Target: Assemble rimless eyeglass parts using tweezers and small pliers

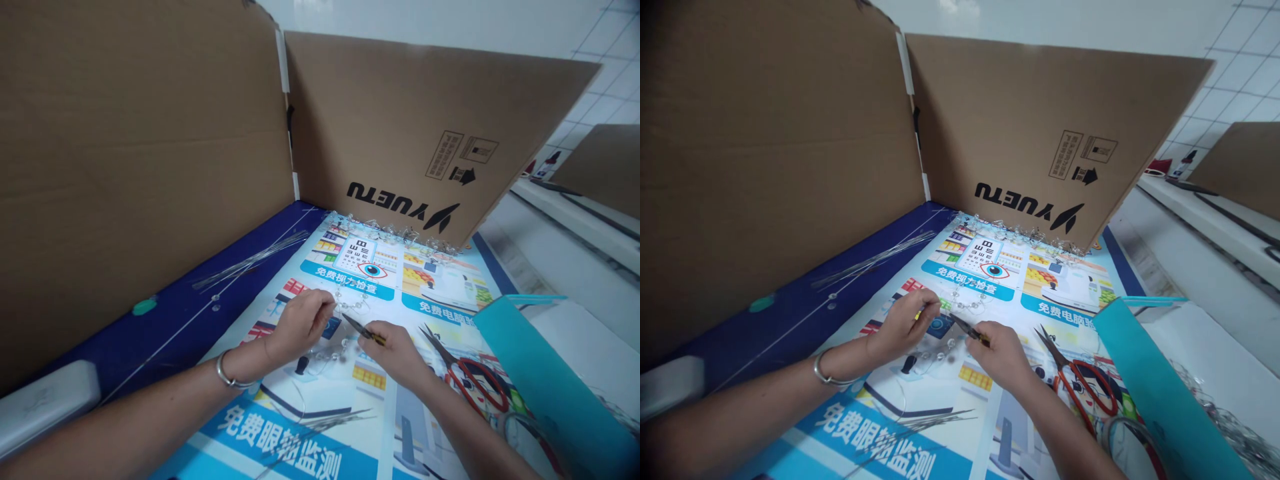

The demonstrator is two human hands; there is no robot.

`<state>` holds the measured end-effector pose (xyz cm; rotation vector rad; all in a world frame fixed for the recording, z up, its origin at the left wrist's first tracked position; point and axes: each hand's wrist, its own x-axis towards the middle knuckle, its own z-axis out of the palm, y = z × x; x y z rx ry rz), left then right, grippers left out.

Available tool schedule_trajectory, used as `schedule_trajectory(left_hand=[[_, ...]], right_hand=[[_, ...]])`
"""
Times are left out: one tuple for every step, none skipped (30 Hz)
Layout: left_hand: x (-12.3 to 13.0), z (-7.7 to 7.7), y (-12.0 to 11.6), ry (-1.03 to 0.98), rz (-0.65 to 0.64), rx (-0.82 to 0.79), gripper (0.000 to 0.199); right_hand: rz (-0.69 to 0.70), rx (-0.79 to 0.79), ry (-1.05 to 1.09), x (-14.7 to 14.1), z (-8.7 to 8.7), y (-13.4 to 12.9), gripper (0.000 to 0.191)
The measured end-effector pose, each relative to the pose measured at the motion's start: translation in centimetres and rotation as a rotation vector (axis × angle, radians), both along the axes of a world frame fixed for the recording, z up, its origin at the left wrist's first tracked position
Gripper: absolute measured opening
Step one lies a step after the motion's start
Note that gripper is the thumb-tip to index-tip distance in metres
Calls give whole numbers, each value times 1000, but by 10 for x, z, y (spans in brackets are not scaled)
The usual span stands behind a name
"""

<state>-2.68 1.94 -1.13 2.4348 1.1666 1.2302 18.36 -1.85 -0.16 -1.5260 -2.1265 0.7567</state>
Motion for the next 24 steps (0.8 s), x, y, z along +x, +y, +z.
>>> schedule_trajectory(left_hand=[[0,0,0,7,-6,31,7],[0,-1,1,12,-10,63,6],[0,-1,1,18,-13,90,6],[0,-1,1,23,-16,112,6],[0,-1,1,26,-18,127,6],[0,-1,1,30,-18,136,6],[0,-1,0,34,-19,142,6],[0,0,0,41,-23,148,6],[0,0,-1,45,-25,155,6],[0,0,-1,47,-26,165,6],[1,0,-2,48,-28,176,6],[1,1,-2,48,-31,189,6],[1,1,-3,49,-32,199,6],[1,2,-3,51,-32,206,6],[2,2,-3,56,-30,210,6],[2,2,-3,62,-29,211,6],[2,3,-3,67,-27,210,6],[2,3,-3,71,-25,209,6],[2,3,-4,74,-22,207,6],[1,3,-4,75,-21,206,6],[1,3,-4,76,-20,204,6],[1,3,-4,77,-19,201,6],[1,3,-4,79,-19,199,6],[1,3,-4,80,-20,198,6]], right_hand=[[5,9,-13,-1,1,0,20],[8,23,-29,-1,1,-1,20],[10,38,-47,-2,2,-1,20],[10,55,-64,-3,2,-2,20],[7,72,-81,-5,3,-2,20],[3,88,-96,-6,3,-3,20],[-1,103,-109,-7,3,-4,19],[-3,117,-120,-8,3,-4,18],[-4,129,-130,-9,3,-5,16],[-3,138,-139,-10,3,-6,15],[-1,144,-147,-10,2,-7,14],[1,147,-155,-10,2,-7,13],[2,147,-161,-11,1,-8,13],[1,144,-166,-11,1,-8,13],[-1,143,-169,-11,1,-8,12],[-2,142,-170,-11,1,-8,12],[-3,144,-169,-11,1,-8,12],[-5,146,-167,-11,1,-8,12],[-6,148,-165,-11,1,-8,12],[-9,149,-163,-11,1,-7,12],[-13,148,-163,-11,1,-7,12],[-18,147,-163,-11,1,-7,12],[-22,146,-165,-11,0,-7,13],[-24,144,-168,-11,0,-7,13]])
